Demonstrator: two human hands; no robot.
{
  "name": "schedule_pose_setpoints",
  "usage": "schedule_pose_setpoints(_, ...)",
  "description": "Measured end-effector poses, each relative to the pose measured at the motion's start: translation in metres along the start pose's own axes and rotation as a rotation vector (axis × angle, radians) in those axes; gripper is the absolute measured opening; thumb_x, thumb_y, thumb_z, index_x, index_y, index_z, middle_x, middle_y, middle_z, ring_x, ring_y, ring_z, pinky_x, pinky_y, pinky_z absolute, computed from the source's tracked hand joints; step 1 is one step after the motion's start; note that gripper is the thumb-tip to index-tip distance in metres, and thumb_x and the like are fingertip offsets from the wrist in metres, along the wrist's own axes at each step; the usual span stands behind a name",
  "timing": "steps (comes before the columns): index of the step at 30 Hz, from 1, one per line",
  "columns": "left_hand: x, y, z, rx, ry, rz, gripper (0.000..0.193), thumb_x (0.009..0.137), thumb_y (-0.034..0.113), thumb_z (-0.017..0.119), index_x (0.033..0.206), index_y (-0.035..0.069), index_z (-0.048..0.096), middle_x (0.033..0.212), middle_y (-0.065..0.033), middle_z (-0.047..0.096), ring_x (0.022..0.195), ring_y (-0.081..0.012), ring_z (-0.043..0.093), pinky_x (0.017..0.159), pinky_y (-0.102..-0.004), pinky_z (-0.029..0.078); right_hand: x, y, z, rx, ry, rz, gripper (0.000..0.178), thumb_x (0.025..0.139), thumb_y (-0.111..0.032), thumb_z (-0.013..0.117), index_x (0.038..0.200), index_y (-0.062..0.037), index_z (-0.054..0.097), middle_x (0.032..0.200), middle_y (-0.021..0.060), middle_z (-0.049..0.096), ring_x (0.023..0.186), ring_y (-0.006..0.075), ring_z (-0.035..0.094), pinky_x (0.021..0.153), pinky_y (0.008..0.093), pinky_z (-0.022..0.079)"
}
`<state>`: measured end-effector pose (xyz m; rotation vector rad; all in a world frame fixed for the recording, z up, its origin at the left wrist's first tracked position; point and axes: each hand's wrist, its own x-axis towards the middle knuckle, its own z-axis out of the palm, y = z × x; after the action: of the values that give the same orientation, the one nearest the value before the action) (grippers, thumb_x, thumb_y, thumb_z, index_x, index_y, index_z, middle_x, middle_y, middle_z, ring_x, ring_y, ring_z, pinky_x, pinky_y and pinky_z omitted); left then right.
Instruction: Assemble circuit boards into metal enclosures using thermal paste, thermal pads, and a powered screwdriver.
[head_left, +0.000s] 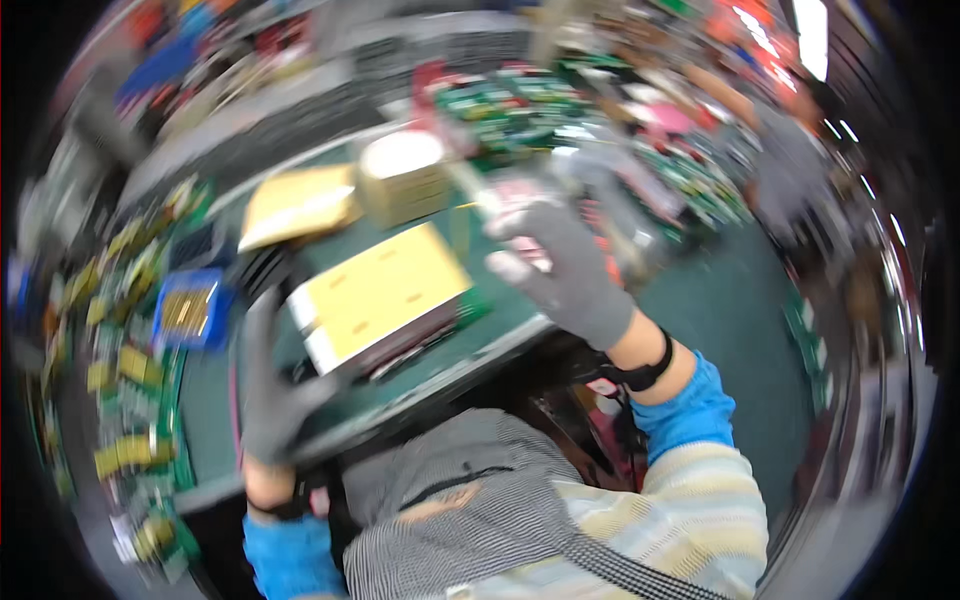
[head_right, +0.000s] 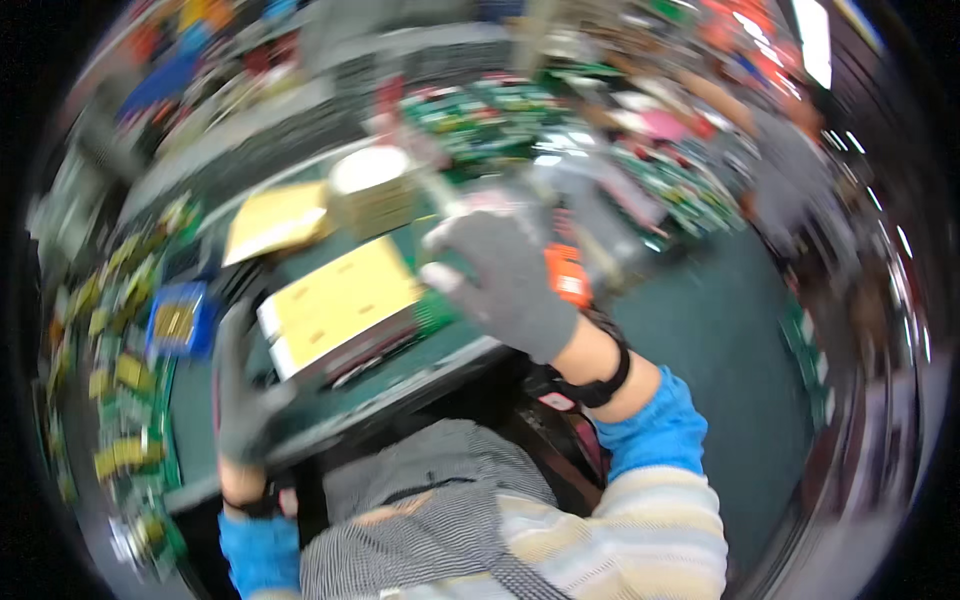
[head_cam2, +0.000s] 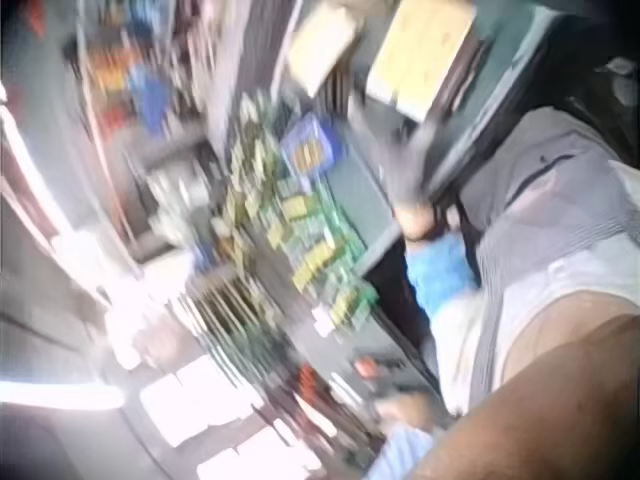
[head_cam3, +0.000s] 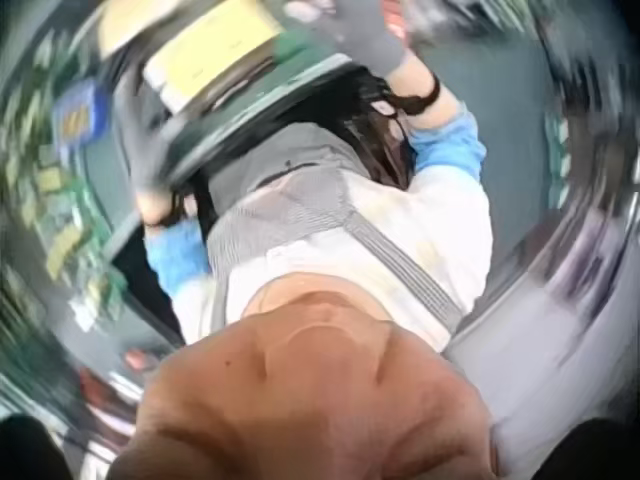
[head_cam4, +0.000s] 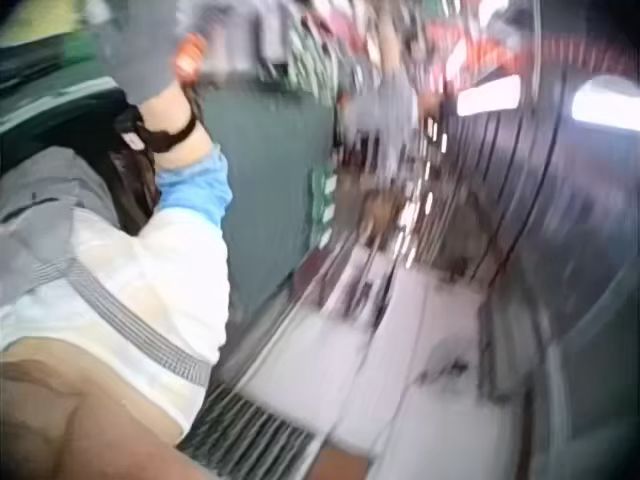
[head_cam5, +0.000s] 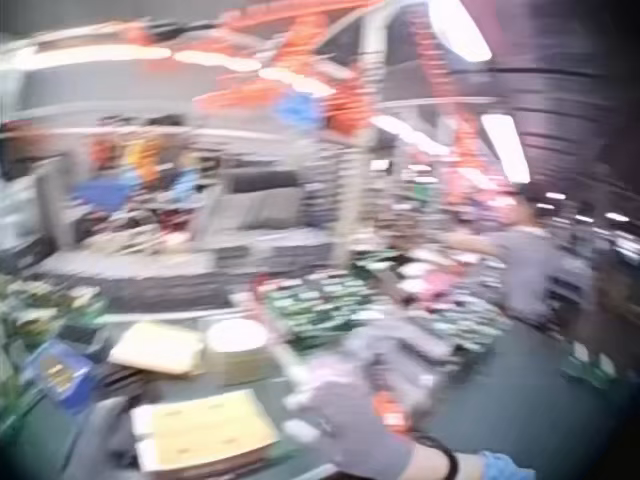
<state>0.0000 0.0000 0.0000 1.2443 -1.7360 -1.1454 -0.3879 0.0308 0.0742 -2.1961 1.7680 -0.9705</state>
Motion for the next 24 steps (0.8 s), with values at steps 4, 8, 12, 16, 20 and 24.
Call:
schedule_pose_setpoints(4, 0.119, -0.062, -0.007, -0.172, 0.065, 0.326, 0.091, 0.087, 0.039, 0.067, 0.155, 0.001, 0.020, 0.157, -0.0188, 0.031, 0.146, -0.0323, 0.029, 0.120, -0.0452, 0.019, 0.006, 0.064, -0.036, 0.315, 0.431, 0.349, 0.025, 0.092, -0.016, 0.063, 0.112, -0.0026, 0.061, 0.105, 0.0079, 0.064, 0.098, 0.0182, 0.061, 0.087, 0.0318, 0.048)
schedule_pose_setpoints(8, 0.085, -0.046, -0.028, -0.388, 0.083, 0.317, 0.066, 0.104, 0.035, 0.049, 0.155, 0.006, 0.018, 0.157, -0.0221, 0.030, 0.142, -0.0392, 0.033, 0.119, -0.0512, 0.026, -0.139, 0.124, -0.126, 0.971, 1.116, 0.499, 0.038, 0.094, -0.014, 0.059, 0.130, -0.0052, 0.052, 0.124, 0.0151, 0.059, 0.114, 0.0289, 0.059, 0.091, 0.0401, 0.049)
schedule_pose_setpoints(12, 0.112, -0.050, -0.029, -0.390, 0.011, 0.262, 0.059, 0.105, 0.028, 0.045, 0.153, 0.004, 0.022, 0.155, -0.0229, 0.033, 0.141, -0.0394, 0.036, 0.114, -0.0502, 0.034, -0.271, 0.170, -0.197, 1.037, 1.705, 0.847, 0.049, 0.103, -0.031, 0.031, 0.149, -0.0176, 0.037, 0.154, 0.0083, 0.039, 0.144, 0.0283, 0.030, 0.114, 0.0498, 0.020)
schedule_pose_setpoints(16, 0.123, -0.036, -0.024, -0.482, 0.085, 0.026, 0.055, 0.107, 0.028, 0.041, 0.152, 0.002, 0.025, 0.152, -0.0199, 0.038, 0.137, -0.0352, 0.039, 0.110, -0.0444, 0.038, -0.339, 0.208, -0.228, 0.988, 1.848, 1.032, 0.050, 0.104, -0.037, 0.031, 0.153, -0.0250, 0.033, 0.161, 0.0068, 0.029, 0.148, 0.0290, 0.026, 0.116, 0.0514, 0.018)
schedule_pose_setpoints(20, 0.138, -0.047, -0.032, -0.493, 0.014, -0.173, 0.053, 0.107, 0.032, 0.040, 0.150, 0.003, 0.032, 0.152, -0.0141, 0.040, 0.140, -0.0266, 0.038, 0.115, -0.0377, 0.029, -0.385, 0.259, -0.259, 1.004, 1.941, 1.053, 0.051, 0.103, -0.040, 0.038, 0.152, -0.0255, 0.034, 0.160, 0.0071, 0.031, 0.147, 0.0279, 0.030, 0.117, 0.0514, 0.019)
schedule_pose_setpoints(24, 0.153, -0.071, -0.065, -0.659, -0.058, -0.392, 0.058, 0.107, 0.036, 0.039, 0.154, 0.005, 0.027, 0.159, -0.0099, 0.029, 0.147, -0.0270, 0.022, 0.122, -0.0372, 0.016, -0.393, 0.307, -0.276, 1.020, 1.976, 1.052, 0.055, 0.101, -0.043, 0.046, 0.152, -0.0245, 0.034, 0.159, 0.0082, 0.033, 0.146, 0.0279, 0.031, 0.117, 0.0512, 0.020)
